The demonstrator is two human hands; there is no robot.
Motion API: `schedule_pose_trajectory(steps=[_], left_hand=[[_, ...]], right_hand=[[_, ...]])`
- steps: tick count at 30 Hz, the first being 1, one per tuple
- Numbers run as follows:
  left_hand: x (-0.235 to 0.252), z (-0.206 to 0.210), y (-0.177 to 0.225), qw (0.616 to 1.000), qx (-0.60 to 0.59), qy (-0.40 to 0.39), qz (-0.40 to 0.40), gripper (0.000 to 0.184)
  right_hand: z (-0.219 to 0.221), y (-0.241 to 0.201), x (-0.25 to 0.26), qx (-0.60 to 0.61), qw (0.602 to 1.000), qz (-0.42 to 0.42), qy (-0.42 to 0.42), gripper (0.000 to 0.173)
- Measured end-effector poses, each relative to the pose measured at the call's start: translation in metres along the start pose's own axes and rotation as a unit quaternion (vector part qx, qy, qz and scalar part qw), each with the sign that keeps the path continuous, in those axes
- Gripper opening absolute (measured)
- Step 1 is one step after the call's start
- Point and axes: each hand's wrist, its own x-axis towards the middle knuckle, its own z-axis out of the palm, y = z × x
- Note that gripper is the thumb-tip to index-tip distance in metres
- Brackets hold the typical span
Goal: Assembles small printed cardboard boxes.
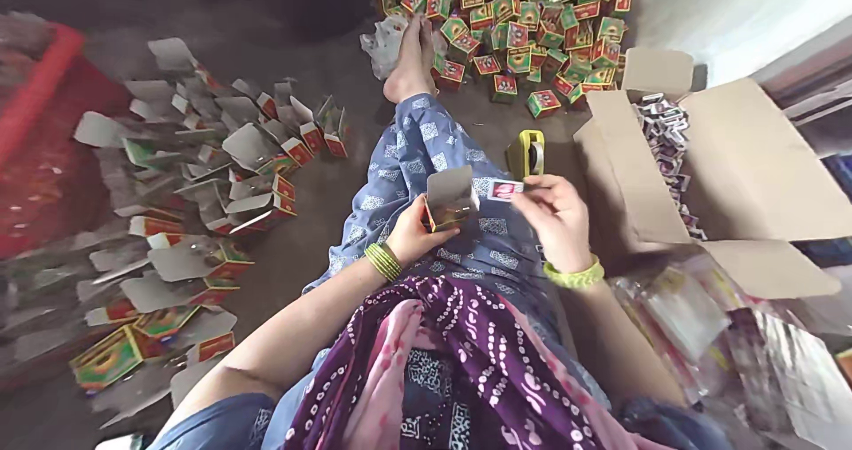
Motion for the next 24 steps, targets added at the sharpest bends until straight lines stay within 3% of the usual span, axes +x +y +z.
schedule_pose_trajectory(steps=[4,8,13,17,20,22,24], left_hand=[[-0.007,-0.005,-0.002,0.998,0.046,0.008,0.035,0.072],[-0.012,-0.011,-0.003,0.995,0.088,0.002,0.042,0.069],[-0.010,-0.011,-0.004,0.993,0.116,-0.021,0.009,0.065],[-0.010,-0.010,-0.002,0.991,0.128,-0.040,0.016,0.061],[-0.011,-0.010,-0.006,0.992,0.094,-0.015,0.079,0.071],[-0.014,-0.011,-0.007,0.990,0.041,0.008,0.132,0.083],[-0.015,-0.011,-0.010,0.984,-0.029,0.024,0.174,0.087]], right_hand=[[0.054,-0.023,-0.012,-0.101,0.983,-0.132,-0.080,0.024],[0.083,-0.019,-0.020,-0.200,0.953,-0.184,-0.136,0.017],[0.085,-0.015,-0.029,-0.326,0.882,-0.268,-0.212,0.030],[0.086,-0.016,-0.028,-0.370,0.849,-0.263,-0.268,0.036],[0.082,-0.016,-0.026,-0.333,0.877,-0.268,-0.219,0.033],[0.077,-0.013,-0.025,-0.255,0.921,-0.269,-0.121,0.028],[0.069,-0.006,-0.019,-0.176,0.952,-0.245,-0.049,0.035]])
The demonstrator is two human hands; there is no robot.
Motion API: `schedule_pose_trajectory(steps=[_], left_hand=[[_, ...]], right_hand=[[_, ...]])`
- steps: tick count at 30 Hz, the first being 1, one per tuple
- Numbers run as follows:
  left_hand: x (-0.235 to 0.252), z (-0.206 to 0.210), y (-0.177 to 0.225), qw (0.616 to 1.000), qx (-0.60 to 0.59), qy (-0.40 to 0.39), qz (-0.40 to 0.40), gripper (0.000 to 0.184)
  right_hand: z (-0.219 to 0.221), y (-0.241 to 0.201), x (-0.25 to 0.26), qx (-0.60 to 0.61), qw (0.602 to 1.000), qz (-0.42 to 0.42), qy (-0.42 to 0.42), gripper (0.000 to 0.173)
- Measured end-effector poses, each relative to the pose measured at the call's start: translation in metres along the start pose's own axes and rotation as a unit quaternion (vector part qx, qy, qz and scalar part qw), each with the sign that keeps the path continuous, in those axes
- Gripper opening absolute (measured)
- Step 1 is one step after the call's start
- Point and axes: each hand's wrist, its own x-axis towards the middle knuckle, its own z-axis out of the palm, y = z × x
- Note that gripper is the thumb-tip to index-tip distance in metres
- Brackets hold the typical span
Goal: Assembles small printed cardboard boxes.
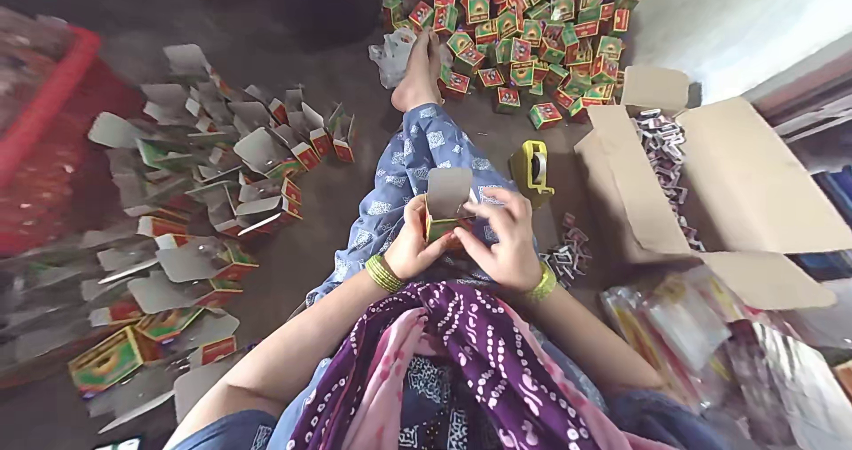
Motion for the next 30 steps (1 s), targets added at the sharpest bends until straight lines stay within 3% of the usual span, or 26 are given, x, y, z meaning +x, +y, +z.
schedule_pose_trajectory(steps=[2,4,8,11,15,17,19,23,27,30], left_hand=[[-0.001,0.002,0.001,0.999,-0.043,0.019,0.003,0.096],[-0.001,0.003,0.004,0.998,-0.066,0.012,0.001,0.100],[-0.002,0.002,0.011,0.995,-0.093,-0.026,0.011,0.080],[-0.003,0.002,0.011,0.993,-0.113,-0.038,0.010,0.057],[-0.004,0.003,0.011,0.993,-0.105,-0.054,-0.009,0.053],[-0.003,0.004,0.011,0.993,-0.094,-0.063,-0.032,0.055],[-0.001,0.004,0.011,0.992,-0.091,-0.070,-0.050,0.059],[0.000,0.006,0.007,0.990,-0.108,-0.066,-0.061,0.085],[0.002,0.007,0.006,0.989,-0.101,-0.086,-0.069,0.102],[0.001,0.007,0.005,0.989,-0.090,-0.097,-0.063,0.103]], right_hand=[[-0.003,0.013,0.000,0.071,0.996,0.055,0.002,0.049],[-0.003,0.023,-0.004,0.167,0.978,0.112,-0.053,0.055],[0.007,0.029,-0.015,0.304,0.934,0.129,-0.135,0.056],[0.014,0.035,-0.020,0.304,0.938,0.076,-0.146,0.045],[0.016,0.036,-0.022,0.229,0.956,0.046,-0.177,0.048],[0.015,0.035,-0.020,0.215,0.962,0.054,-0.161,0.046],[0.012,0.033,-0.018,0.270,0.953,0.089,-0.103,0.031],[-0.004,0.029,-0.009,0.398,0.897,0.181,-0.062,0.052],[-0.009,0.021,-0.004,0.323,0.930,0.122,-0.122,0.020],[-0.009,0.018,-0.005,0.259,0.948,0.094,-0.159,0.019]])
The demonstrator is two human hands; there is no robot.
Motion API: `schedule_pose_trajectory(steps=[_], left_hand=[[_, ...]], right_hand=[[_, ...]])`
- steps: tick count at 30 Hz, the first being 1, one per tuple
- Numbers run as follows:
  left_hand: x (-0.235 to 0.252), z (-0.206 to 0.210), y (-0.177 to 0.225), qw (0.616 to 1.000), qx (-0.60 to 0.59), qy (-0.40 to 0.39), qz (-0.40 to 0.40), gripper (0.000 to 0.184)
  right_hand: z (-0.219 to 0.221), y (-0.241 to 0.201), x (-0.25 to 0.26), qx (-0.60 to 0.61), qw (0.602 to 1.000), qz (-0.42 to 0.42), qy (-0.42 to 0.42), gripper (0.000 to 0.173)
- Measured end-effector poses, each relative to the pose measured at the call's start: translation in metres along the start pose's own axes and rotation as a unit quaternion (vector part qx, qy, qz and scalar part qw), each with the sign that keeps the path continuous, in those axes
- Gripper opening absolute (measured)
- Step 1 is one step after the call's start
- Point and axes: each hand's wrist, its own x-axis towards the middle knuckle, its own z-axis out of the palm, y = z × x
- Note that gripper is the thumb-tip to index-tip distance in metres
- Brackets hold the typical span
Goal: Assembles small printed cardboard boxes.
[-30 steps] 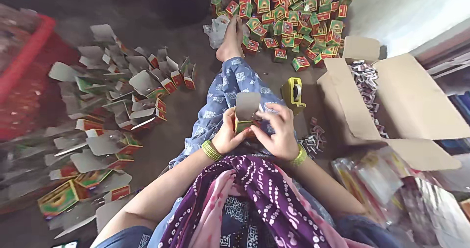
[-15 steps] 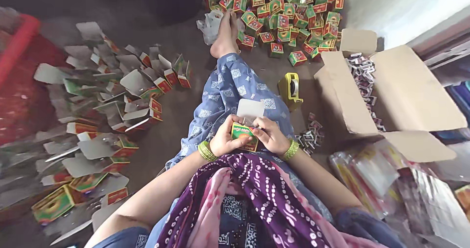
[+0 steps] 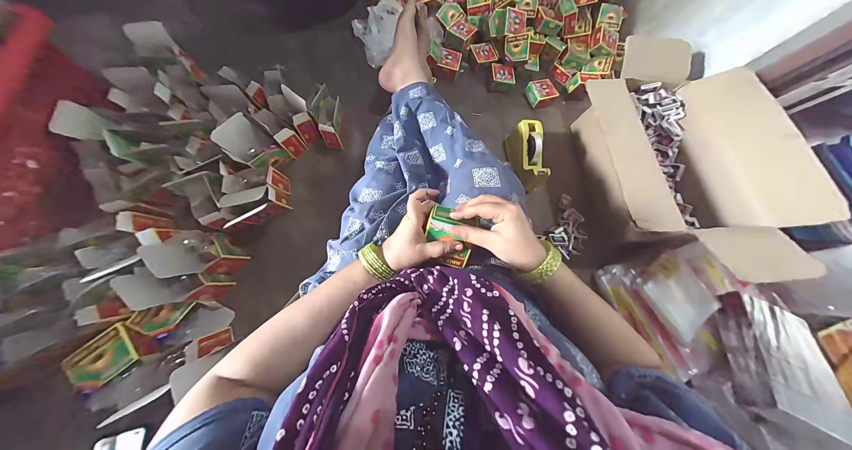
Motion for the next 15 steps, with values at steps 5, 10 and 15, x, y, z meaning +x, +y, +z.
schedule_pose_trajectory(steps=[5,10,15], left_hand=[[-0.0003,0.0002,-0.0004,1.000,0.019,-0.007,0.000,0.104],[-0.0005,0.0002,-0.0018,1.000,0.015,-0.014,0.011,0.106],[-0.0002,-0.0001,0.0005,1.000,0.017,-0.019,-0.007,0.107]], right_hand=[[-0.0009,-0.0027,0.0007,-0.079,0.996,-0.047,-0.014,0.017],[-0.0048,-0.0011,0.0028,-0.046,0.998,-0.048,0.002,0.013],[-0.0095,-0.0042,0.0038,-0.088,0.992,-0.060,-0.062,0.017]])
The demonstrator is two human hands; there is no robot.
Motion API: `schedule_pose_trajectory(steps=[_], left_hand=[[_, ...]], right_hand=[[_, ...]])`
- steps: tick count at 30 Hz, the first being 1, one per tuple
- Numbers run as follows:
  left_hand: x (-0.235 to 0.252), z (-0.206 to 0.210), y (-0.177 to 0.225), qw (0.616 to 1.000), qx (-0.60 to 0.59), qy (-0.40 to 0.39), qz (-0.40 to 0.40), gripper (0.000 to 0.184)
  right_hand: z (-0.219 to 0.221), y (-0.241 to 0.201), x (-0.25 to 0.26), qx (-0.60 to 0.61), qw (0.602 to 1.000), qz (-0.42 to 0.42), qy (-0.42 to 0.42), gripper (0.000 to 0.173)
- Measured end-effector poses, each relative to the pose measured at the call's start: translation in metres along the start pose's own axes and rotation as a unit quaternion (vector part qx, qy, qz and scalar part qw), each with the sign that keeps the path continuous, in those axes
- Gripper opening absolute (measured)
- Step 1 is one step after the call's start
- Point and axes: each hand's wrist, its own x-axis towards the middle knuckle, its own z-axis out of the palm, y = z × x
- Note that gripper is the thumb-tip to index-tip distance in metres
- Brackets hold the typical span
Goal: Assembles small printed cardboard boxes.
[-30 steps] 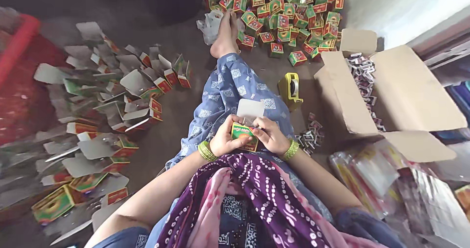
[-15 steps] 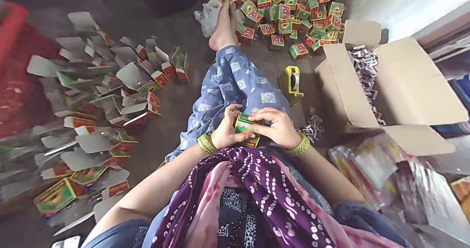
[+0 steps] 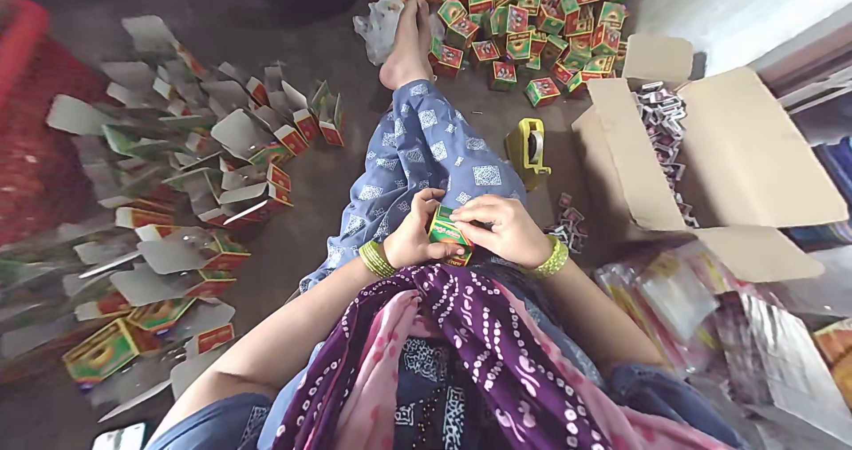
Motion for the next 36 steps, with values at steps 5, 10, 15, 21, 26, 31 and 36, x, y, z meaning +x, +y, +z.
schedule_pose_trajectory(steps=[5,10,15,21,26,31,36], left_hand=[[-0.002,0.000,-0.003,1.000,0.009,0.006,-0.015,0.103],[-0.001,0.001,-0.003,0.999,0.009,0.018,-0.049,0.099],[-0.002,0.004,-0.001,0.999,-0.014,0.011,-0.036,0.073],[-0.004,0.000,0.006,0.995,-0.067,0.041,-0.056,0.047],[0.000,-0.002,0.002,0.997,-0.043,0.054,-0.024,0.030],[0.002,-0.002,0.000,0.997,-0.032,0.064,-0.032,0.031],[0.004,-0.003,-0.001,0.996,-0.026,0.069,-0.039,0.032]], right_hand=[[0.005,-0.005,-0.005,-0.057,0.998,0.005,-0.034,0.029],[0.026,-0.001,-0.023,-0.141,0.989,-0.028,0.046,0.028],[0.025,0.003,-0.033,-0.041,0.997,0.022,0.066,0.041],[-0.034,0.051,-0.036,-0.009,0.951,0.222,0.216,0.044],[-0.106,0.157,-0.047,-0.158,0.843,0.444,0.260,0.042],[-0.129,0.219,-0.046,-0.142,0.852,0.488,0.128,0.041],[-0.131,0.233,-0.032,-0.118,0.847,0.505,0.121,0.041]])
